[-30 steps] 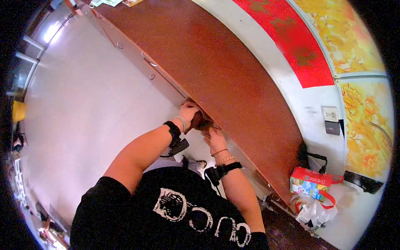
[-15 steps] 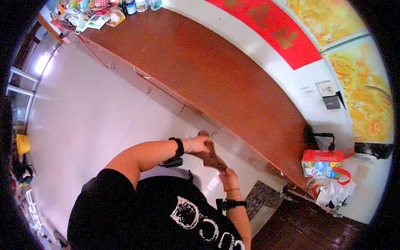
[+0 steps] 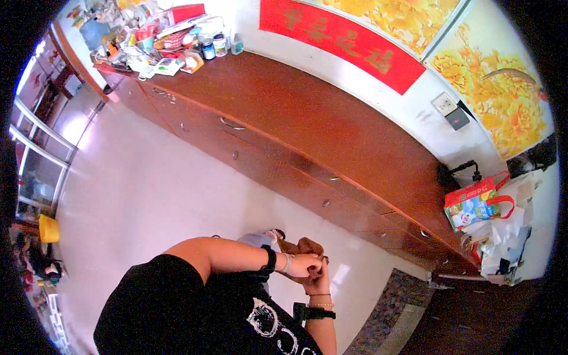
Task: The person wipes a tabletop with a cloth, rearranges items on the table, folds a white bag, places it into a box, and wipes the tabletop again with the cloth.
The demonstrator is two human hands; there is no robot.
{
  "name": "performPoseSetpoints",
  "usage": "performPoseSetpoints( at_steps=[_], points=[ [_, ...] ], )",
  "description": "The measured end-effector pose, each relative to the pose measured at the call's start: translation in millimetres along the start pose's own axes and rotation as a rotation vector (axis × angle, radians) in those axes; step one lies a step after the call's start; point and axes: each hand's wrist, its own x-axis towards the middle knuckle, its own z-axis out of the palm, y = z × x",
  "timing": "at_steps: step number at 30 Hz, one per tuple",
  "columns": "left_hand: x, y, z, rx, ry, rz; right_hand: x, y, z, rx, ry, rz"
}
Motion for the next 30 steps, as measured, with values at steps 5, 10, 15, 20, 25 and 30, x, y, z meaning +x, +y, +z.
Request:
performPoseSetpoints(
  at_steps=[5, 10, 15, 20, 25, 30],
  points=[
    [-49.8, 30.7, -20.6, 0.179, -0.032, 0.023, -6.1, 41.8, -20.2, -0.116, 0.096, -0.117],
    [-81.6, -1.9, -80.3, 0.194, 0.035, -0.039, 4.0, 54.4, 50.5, -0.155, 0.296, -0.16],
    [-137.4, -32.7, -194.4, 0.163, 0.32, 0.094, 79.4, 80.6, 158.2, -0.248, 0.166, -0.133],
    [-222.6, -83.1, -316.1, 0.263, 0.509, 0.02, 197.9, 118.3, 261.6, -0.68, 0.105, 0.149],
    [-269.1, -136.4, -394.1, 0.311, 0.439, -0.042, 287.8, 130.5, 296.4, -1.159, 0.272, 0.114],
    [-269.3, -155.1, -429.1, 0.342, 0.492, -0.108, 311.4, 126.8, 281.1, -1.741, 0.309, -0.314]
  ],
)
